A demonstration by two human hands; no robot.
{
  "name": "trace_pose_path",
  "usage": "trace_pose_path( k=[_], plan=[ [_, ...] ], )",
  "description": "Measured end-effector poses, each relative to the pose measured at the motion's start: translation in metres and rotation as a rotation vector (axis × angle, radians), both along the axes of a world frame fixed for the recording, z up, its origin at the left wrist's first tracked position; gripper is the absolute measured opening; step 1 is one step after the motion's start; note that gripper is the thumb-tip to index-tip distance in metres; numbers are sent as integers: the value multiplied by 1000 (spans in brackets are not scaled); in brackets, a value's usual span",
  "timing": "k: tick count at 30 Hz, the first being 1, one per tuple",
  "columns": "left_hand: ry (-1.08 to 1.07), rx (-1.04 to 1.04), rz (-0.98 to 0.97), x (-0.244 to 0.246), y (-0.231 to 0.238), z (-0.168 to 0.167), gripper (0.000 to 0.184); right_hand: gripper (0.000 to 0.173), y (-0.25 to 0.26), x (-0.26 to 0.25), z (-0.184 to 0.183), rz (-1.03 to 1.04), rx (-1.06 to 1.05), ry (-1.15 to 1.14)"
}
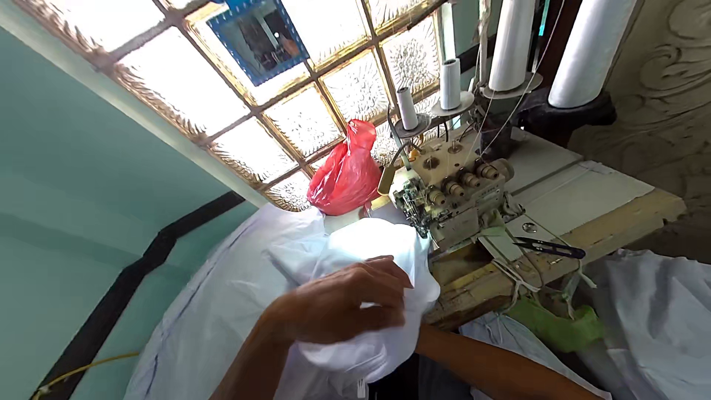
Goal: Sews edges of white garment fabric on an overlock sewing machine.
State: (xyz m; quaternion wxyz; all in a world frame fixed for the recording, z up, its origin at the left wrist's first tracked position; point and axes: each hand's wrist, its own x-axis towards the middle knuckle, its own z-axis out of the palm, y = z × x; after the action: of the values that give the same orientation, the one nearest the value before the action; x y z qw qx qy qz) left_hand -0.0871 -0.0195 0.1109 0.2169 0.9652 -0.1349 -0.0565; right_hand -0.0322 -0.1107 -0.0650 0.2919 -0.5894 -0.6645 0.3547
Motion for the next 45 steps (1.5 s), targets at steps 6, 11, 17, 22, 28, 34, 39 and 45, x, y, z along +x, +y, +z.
trace_pose_path(
  k=[6,11,17,22,28,34,39,45],
  plan=[
    [235,610,704,8,34,-35,28,51,-20,17,-68,8,217,-181],
    [-120,9,143,-8,20,-29,32,19,-72,79,-21,-347,549,-101],
    [-195,-28,45,-8,10,-29,33,29,-68,81,23,-338,866,75],
    [-194,-34,46,-15,5,-23,31,17,-71,71,28,-225,814,270],
    [-282,-12,-78,-16,-3,-11,33,20,-72,110,1,-261,891,-199],
    [-214,60,-248,-9,-24,-15,37,13,-34,154,-31,-403,837,-379],
    [-341,-54,87,-18,10,5,32,19,-31,163,-38,-397,788,-274],
    [-434,-259,155,-15,28,6,30,10,-20,171,-21,-336,779,-280]
  ],
)
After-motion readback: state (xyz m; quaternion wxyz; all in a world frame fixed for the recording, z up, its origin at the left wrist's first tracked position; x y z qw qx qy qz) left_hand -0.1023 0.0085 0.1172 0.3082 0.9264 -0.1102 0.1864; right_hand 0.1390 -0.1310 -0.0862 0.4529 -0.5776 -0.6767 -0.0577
